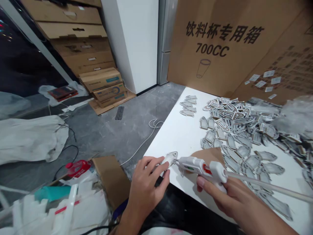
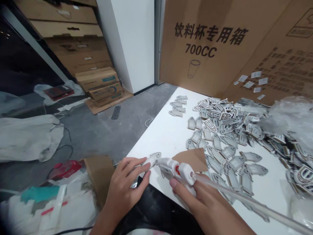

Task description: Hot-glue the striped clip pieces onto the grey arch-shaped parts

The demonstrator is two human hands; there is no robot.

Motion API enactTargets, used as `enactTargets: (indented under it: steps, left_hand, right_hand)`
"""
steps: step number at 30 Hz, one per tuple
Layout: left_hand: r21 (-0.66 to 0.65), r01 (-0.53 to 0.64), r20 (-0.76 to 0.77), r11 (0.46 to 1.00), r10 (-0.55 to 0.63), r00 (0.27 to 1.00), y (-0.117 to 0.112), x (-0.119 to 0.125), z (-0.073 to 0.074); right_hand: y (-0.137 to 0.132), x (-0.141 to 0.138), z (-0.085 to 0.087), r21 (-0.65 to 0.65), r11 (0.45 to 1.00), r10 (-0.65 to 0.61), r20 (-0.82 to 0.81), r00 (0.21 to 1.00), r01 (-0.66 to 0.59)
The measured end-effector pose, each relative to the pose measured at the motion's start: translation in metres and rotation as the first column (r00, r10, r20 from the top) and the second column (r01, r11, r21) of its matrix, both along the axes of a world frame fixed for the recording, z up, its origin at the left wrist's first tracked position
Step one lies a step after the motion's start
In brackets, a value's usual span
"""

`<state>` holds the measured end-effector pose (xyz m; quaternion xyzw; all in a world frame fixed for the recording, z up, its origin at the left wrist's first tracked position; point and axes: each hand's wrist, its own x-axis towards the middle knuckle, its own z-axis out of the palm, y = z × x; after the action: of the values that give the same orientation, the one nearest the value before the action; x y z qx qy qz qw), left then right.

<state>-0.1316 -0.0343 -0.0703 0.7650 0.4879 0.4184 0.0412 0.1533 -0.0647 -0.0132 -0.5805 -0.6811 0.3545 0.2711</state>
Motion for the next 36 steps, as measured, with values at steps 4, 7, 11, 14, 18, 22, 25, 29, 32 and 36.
enactTargets:
  steps: [4,7,11,14,18,22,25,29,32,36]
  left_hand:
    - [-0.049,0.001,0.075,0.999,0.003,0.997,0.0,-0.001,-0.003]
    - [-0.077,0.012,0.121,0.997,-0.003,0.993,0.0,-0.002,-0.004]
    - [-0.087,0.02,0.152,0.996,-0.006,0.988,0.001,-0.002,-0.008]
    - [-0.081,0.019,0.166,0.997,-0.005,0.986,0.001,-0.002,-0.01]
    - [-0.077,0.018,0.171,0.997,-0.005,0.985,0.001,-0.002,-0.011]
    - [-0.08,0.009,0.174,0.997,0.005,0.985,0.001,-0.001,-0.01]
    - [-0.072,-0.002,0.173,0.997,0.014,0.985,0.0,0.0,-0.009]
    - [-0.064,-0.003,0.166,0.998,0.013,0.986,0.0,0.0,-0.009]
    - [-0.072,0.0,0.155,0.997,0.011,0.988,0.0,0.0,-0.01]
    - [-0.081,0.008,0.148,0.997,0.004,0.989,0.0,-0.001,-0.009]
  right_hand:
    - [0.022,-0.019,0.012,-0.098,0.995,0.008,0.045,0.999,-0.004]
    - [0.034,-0.038,0.024,-0.16,0.982,-0.089,0.087,0.992,0.102]
    - [0.036,-0.052,0.033,-0.184,0.963,-0.161,0.189,0.969,0.196]
    - [0.031,-0.045,0.03,-0.154,0.977,-0.112,0.215,0.97,0.147]
    - [0.023,-0.021,0.019,-0.008,0.992,0.127,0.27,0.955,-0.129]
    - [0.015,-0.005,0.013,-0.006,0.961,0.254,0.4,0.88,-0.275]
    - [0.011,0.001,0.011,-0.044,0.939,0.317,0.487,0.813,-0.34]
    - [0.006,0.006,0.008,-0.039,0.936,0.317,0.526,0.789,-0.35]
    - [0.003,0.007,0.008,-0.1,0.935,0.339,0.523,0.782,-0.339]
    - [0.0,0.004,0.012,-0.093,0.934,0.338,0.541,0.77,-0.345]
